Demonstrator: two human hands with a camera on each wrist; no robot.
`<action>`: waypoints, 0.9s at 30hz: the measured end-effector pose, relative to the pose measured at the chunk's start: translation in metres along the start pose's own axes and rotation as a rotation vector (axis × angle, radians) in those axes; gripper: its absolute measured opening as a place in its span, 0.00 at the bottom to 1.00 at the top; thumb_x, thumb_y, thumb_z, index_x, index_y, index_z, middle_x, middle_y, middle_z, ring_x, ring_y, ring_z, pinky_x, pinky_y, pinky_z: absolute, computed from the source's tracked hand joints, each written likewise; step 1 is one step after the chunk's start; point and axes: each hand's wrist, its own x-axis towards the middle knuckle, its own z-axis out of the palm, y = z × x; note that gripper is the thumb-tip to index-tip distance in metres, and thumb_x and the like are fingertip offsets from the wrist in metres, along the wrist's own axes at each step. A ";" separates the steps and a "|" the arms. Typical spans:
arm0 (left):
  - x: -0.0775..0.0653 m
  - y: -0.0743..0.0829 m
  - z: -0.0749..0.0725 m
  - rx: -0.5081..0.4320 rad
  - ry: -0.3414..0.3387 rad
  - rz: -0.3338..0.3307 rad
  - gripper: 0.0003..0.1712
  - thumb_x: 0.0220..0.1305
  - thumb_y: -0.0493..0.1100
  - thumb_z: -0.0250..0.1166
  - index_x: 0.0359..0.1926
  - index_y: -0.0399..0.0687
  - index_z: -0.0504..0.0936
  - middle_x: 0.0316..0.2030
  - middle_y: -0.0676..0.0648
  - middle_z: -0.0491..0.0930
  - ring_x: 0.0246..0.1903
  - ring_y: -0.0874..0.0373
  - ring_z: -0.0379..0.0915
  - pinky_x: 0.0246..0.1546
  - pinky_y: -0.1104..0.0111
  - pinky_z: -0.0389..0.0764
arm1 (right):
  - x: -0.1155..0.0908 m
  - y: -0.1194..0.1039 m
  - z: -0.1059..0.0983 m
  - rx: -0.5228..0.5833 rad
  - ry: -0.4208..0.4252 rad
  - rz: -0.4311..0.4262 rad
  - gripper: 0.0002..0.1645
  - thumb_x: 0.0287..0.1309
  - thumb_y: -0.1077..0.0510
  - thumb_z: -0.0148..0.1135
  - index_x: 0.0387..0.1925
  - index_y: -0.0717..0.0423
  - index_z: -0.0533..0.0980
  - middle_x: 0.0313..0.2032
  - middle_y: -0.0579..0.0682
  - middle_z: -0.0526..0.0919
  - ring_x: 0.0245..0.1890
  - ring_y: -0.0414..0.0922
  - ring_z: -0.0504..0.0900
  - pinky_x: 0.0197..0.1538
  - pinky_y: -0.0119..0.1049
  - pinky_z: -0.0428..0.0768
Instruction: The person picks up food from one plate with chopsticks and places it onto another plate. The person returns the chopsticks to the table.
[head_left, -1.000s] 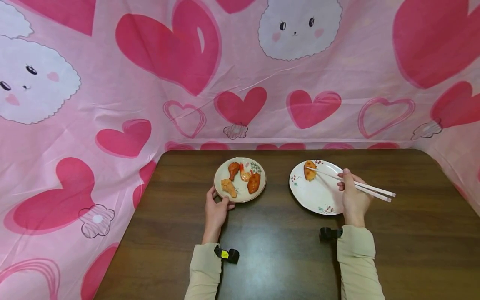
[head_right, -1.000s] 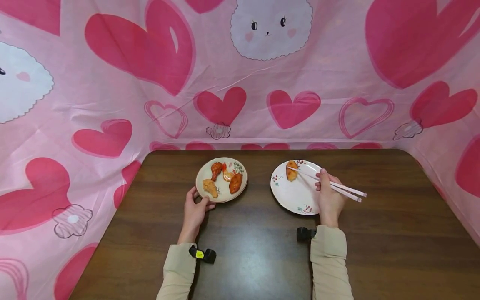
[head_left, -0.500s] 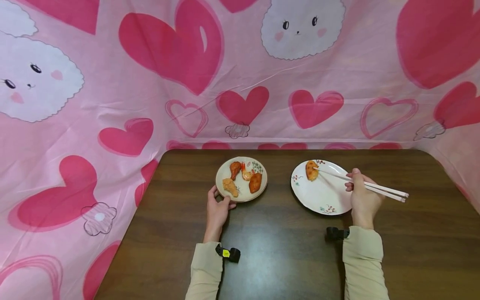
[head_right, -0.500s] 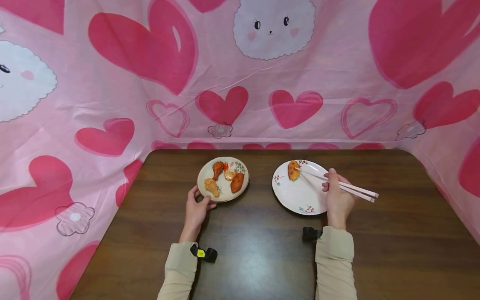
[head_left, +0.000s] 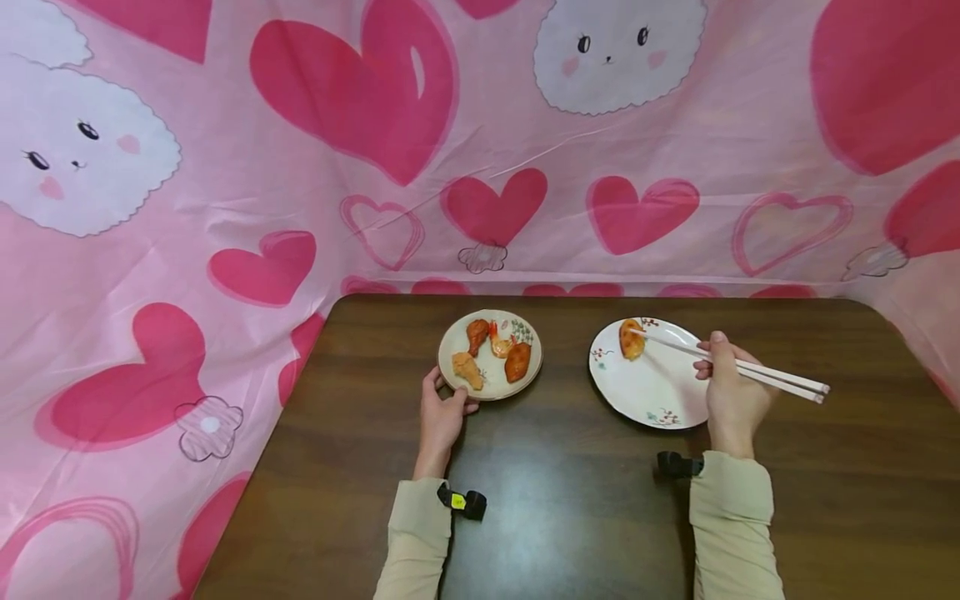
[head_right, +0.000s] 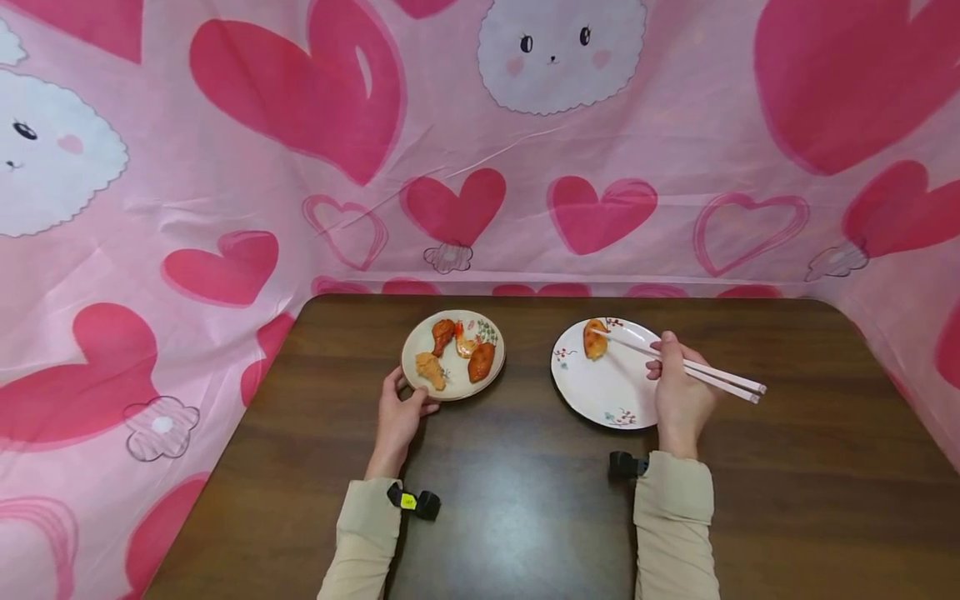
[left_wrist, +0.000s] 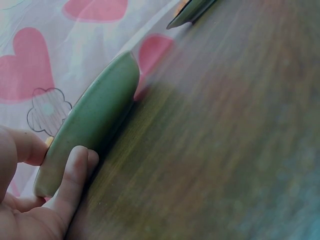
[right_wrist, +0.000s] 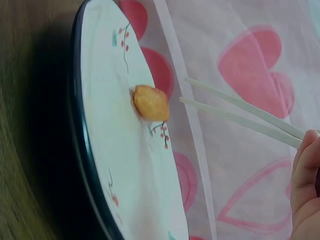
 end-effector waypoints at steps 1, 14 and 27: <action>0.000 0.000 0.000 -0.001 0.001 0.001 0.36 0.66 0.35 0.55 0.72 0.45 0.53 0.66 0.39 0.60 0.29 0.59 0.79 0.34 0.68 0.87 | 0.005 0.007 -0.003 0.017 -0.020 -0.013 0.15 0.49 0.54 0.73 0.31 0.64 0.85 0.24 0.47 0.87 0.13 0.37 0.79 0.17 0.22 0.78; 0.002 0.000 0.000 -0.004 -0.013 -0.001 0.37 0.67 0.35 0.54 0.73 0.44 0.50 0.68 0.37 0.58 0.29 0.59 0.80 0.35 0.66 0.87 | -0.015 0.003 0.020 -0.052 -0.111 -0.082 0.10 0.54 0.56 0.69 0.26 0.60 0.85 0.21 0.43 0.86 0.12 0.34 0.77 0.16 0.21 0.75; 0.001 0.000 0.000 0.010 -0.002 0.001 0.36 0.66 0.34 0.54 0.72 0.45 0.53 0.67 0.39 0.59 0.27 0.62 0.79 0.34 0.70 0.86 | -0.028 -0.002 0.034 -0.056 -0.167 -0.065 0.08 0.56 0.59 0.67 0.24 0.57 0.85 0.20 0.43 0.85 0.11 0.35 0.76 0.16 0.21 0.75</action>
